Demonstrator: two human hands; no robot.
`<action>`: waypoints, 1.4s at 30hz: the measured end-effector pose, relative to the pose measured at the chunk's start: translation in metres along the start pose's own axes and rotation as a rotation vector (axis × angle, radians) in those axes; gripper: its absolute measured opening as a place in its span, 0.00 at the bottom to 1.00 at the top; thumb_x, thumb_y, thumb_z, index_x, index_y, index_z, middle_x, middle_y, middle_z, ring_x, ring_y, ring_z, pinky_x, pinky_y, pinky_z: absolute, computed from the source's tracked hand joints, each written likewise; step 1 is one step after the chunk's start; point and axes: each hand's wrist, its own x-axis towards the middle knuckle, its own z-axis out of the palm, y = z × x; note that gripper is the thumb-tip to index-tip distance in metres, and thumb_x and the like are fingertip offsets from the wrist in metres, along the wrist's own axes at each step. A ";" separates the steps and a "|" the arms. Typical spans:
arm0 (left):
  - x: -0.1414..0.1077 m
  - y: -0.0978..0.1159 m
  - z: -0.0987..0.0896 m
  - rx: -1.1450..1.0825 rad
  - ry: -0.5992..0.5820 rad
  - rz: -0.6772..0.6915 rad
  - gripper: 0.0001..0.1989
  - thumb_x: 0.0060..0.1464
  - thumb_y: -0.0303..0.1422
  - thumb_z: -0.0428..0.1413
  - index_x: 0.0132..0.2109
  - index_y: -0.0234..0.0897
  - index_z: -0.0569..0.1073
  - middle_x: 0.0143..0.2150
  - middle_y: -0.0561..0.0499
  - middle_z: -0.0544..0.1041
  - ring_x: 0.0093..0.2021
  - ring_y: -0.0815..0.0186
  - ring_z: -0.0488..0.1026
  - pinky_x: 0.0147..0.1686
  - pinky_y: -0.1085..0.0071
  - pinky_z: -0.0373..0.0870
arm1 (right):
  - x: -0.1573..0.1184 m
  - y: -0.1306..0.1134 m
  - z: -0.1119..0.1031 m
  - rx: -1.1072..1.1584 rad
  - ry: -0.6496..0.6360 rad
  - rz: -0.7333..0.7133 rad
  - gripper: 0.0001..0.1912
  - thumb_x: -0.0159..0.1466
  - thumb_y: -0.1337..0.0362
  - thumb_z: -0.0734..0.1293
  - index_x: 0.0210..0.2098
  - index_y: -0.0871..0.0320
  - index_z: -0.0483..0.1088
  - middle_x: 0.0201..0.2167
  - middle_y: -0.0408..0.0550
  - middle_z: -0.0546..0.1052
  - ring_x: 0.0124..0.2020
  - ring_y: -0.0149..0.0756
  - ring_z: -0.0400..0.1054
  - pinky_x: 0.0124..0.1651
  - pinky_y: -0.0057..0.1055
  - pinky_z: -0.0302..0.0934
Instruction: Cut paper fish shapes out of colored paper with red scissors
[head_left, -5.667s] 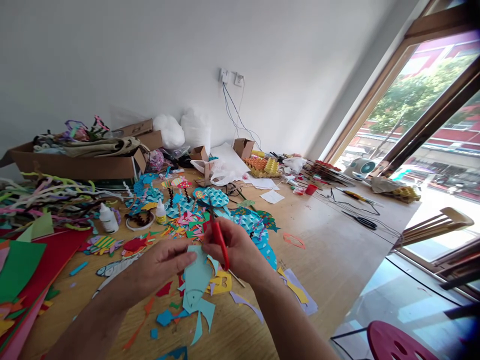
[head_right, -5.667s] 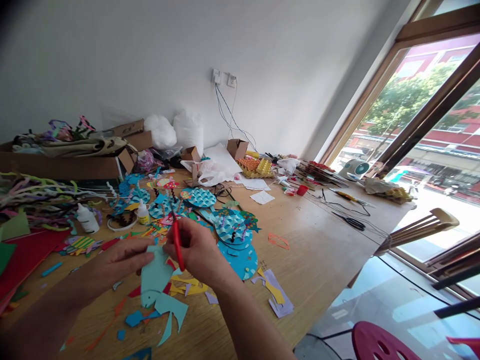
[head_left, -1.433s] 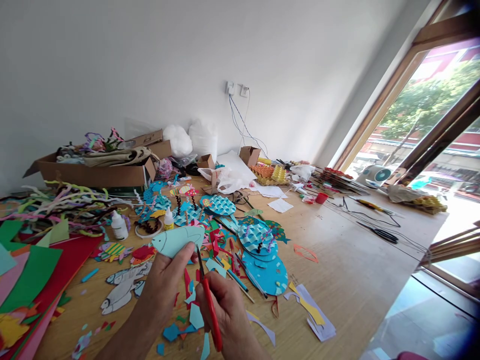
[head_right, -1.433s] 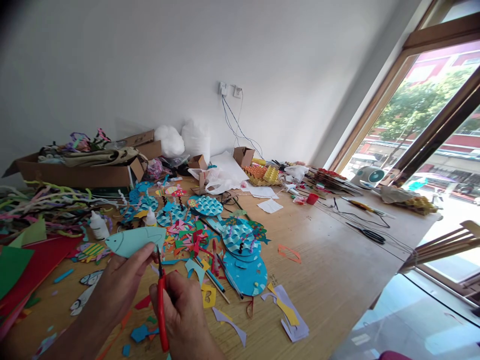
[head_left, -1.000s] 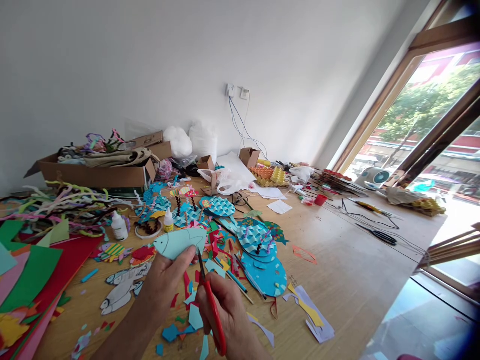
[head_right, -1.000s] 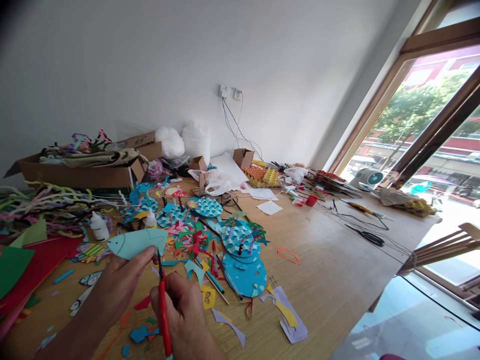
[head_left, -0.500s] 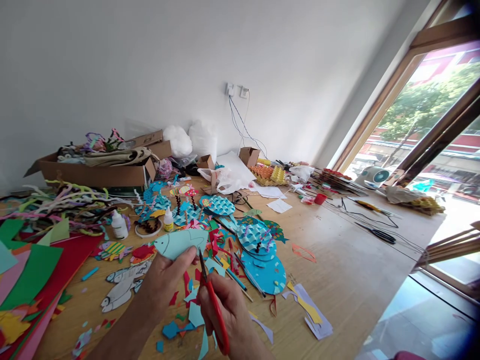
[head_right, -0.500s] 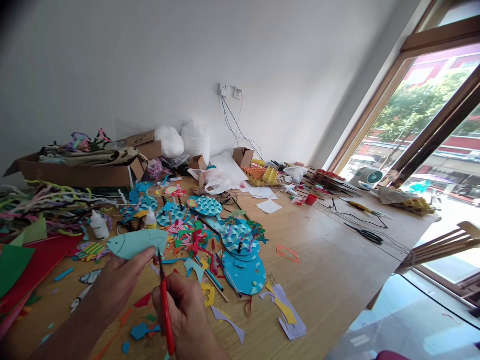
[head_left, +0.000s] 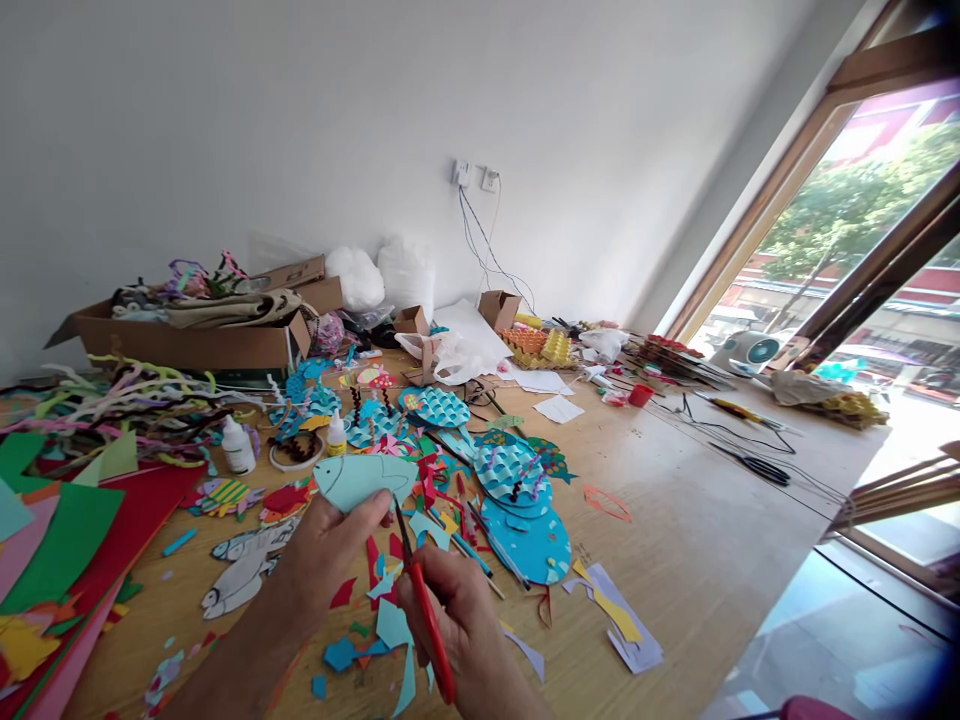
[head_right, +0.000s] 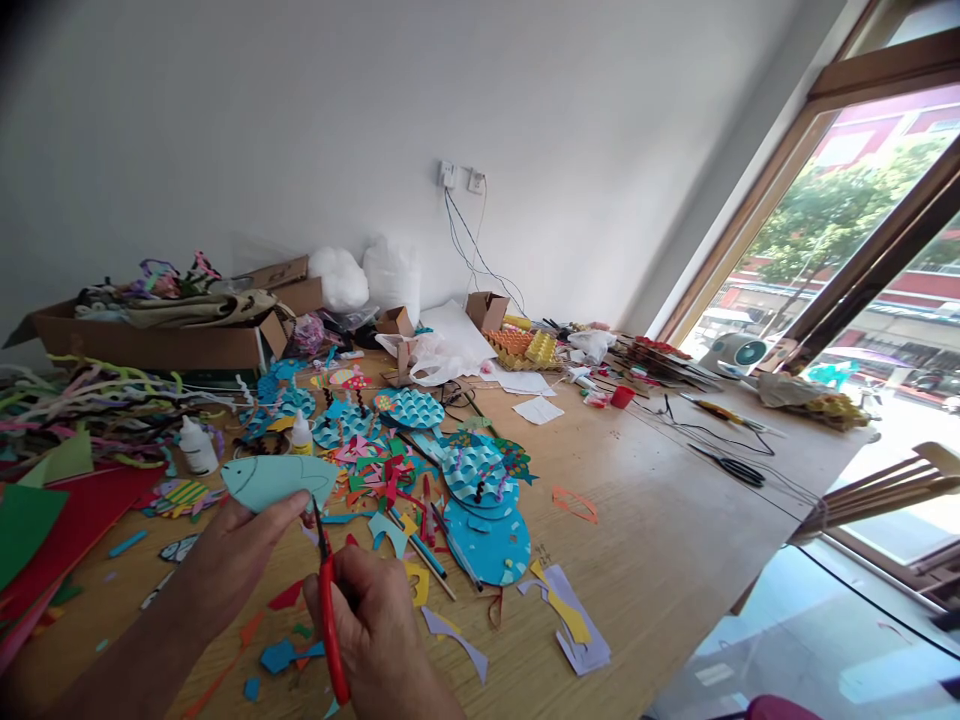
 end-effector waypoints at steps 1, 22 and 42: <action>0.000 0.002 0.000 0.003 0.007 0.004 0.08 0.49 0.36 0.56 0.24 0.42 0.74 0.24 0.55 0.75 0.30 0.62 0.71 0.34 0.71 0.67 | 0.000 0.000 0.000 -0.016 -0.002 -0.007 0.19 0.62 0.55 0.60 0.19 0.56 0.55 0.16 0.37 0.54 0.19 0.26 0.48 0.20 0.24 0.42; -0.001 0.010 -0.002 0.015 -0.059 -0.052 0.03 0.47 0.34 0.55 0.28 0.42 0.72 0.29 0.57 0.75 0.37 0.63 0.70 0.42 0.72 0.64 | 0.001 0.000 -0.002 -0.144 0.050 -0.108 0.19 0.62 0.57 0.60 0.18 0.57 0.54 0.16 0.38 0.57 0.19 0.27 0.51 0.22 0.25 0.43; 0.010 0.026 -0.038 -0.093 -0.282 -0.186 0.12 0.51 0.44 0.56 0.38 0.44 0.77 0.31 0.55 0.77 0.33 0.64 0.71 0.33 0.73 0.66 | 0.000 -0.001 -0.033 -0.416 -0.087 -0.165 0.18 0.66 0.58 0.58 0.22 0.58 0.54 0.17 0.37 0.56 0.20 0.25 0.47 0.23 0.25 0.41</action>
